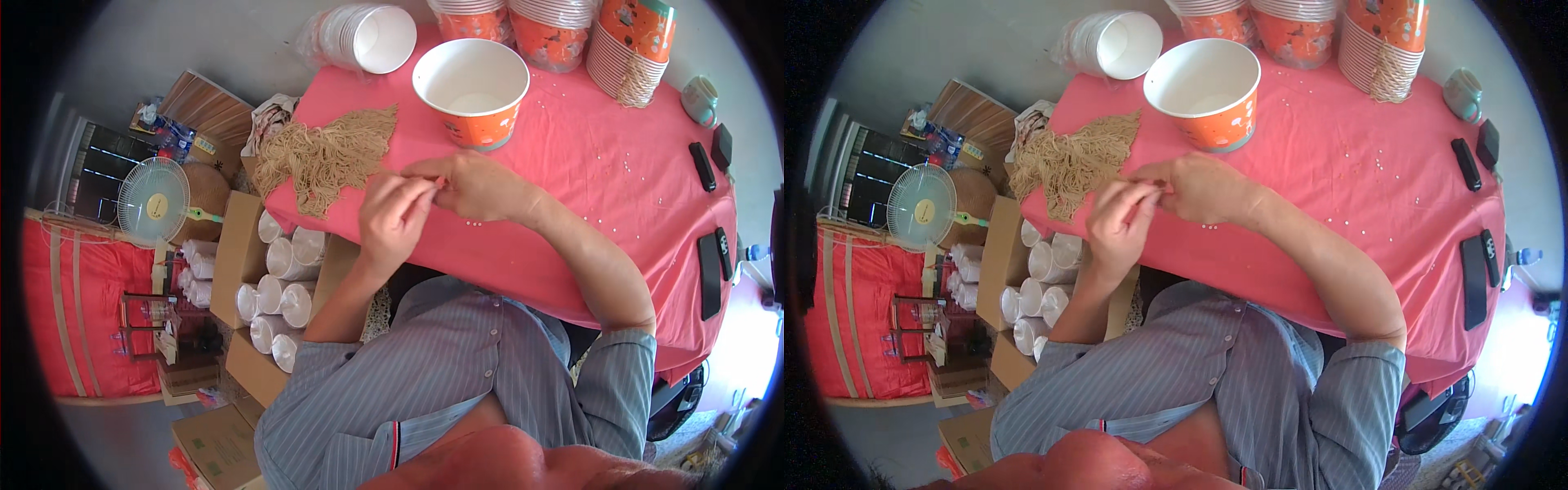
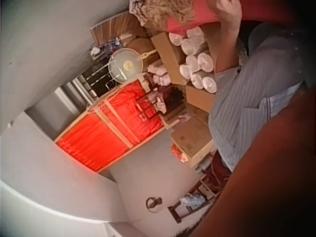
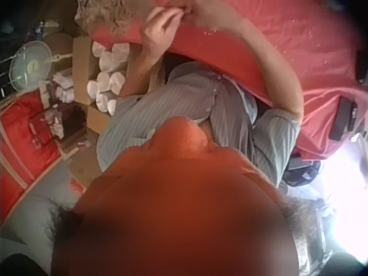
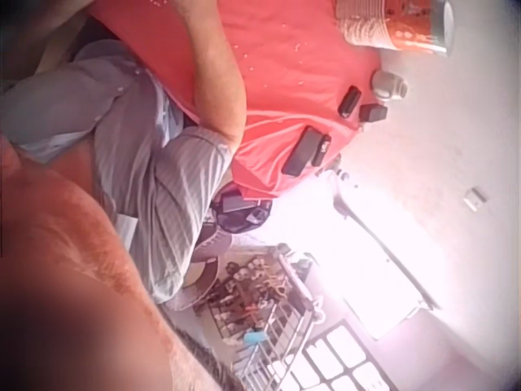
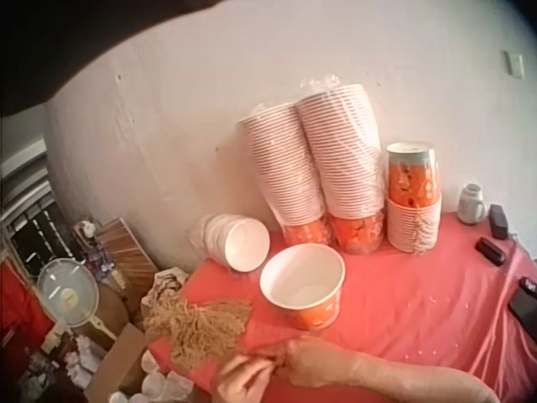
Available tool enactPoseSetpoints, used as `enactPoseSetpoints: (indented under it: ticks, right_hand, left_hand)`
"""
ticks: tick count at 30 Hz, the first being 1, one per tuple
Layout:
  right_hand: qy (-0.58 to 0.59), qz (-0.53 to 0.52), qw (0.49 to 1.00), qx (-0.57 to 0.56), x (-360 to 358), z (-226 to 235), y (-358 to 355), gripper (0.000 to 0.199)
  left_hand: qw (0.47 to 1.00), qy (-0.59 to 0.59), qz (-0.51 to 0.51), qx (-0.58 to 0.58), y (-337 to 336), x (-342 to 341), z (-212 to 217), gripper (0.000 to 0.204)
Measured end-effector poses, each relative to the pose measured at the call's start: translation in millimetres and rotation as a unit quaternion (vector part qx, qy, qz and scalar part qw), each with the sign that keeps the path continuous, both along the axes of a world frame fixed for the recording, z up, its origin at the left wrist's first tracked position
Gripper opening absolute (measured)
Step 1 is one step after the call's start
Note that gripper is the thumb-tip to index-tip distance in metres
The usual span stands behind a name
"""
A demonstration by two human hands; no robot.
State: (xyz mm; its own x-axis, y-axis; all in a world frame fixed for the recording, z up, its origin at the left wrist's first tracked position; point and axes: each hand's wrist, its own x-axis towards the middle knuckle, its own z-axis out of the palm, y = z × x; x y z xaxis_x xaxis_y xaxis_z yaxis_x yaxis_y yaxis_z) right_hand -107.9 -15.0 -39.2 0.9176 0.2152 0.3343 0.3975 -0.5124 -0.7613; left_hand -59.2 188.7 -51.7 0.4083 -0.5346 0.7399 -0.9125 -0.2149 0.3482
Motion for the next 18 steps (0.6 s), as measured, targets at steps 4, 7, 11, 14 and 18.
enactPoseSetpoints:
  ticks: [4, 7, 11, 14, 18]
  right_hand:
    - [0.124, 0.053, 0.991, -0.001, 4.9, 1.5, -6.7, 0.020]
    - [0.111, -0.019, 0.992, -0.050, 7.6, -11.8, -14.1, 0.022]
    - [0.103, -0.139, 0.971, -0.165, 4.0, -4.8, -2.7, 0.025]
    - [0.087, -0.134, 0.970, -0.183, 0.7, 4.6, 2.7, 0.025]
    - [0.062, -0.088, 0.978, -0.181, -5.0, 4.3, 5.4, 0.024]
  left_hand:
    - [0.993, 0.117, -0.003, -0.014, 7.2, -9.9, -6.0, 0.021]
    - [0.987, 0.130, 0.089, -0.020, 19.0, 21.4, 2.0, 0.017]
    - [0.966, 0.013, 0.251, 0.052, 86.9, 115.9, -8.1, 0.017]
    - [0.956, -0.013, 0.268, 0.116, 112.0, 157.2, -6.1, 0.017]
    - [0.955, -0.055, 0.223, 0.186, 108.5, 190.7, 6.4, 0.015]
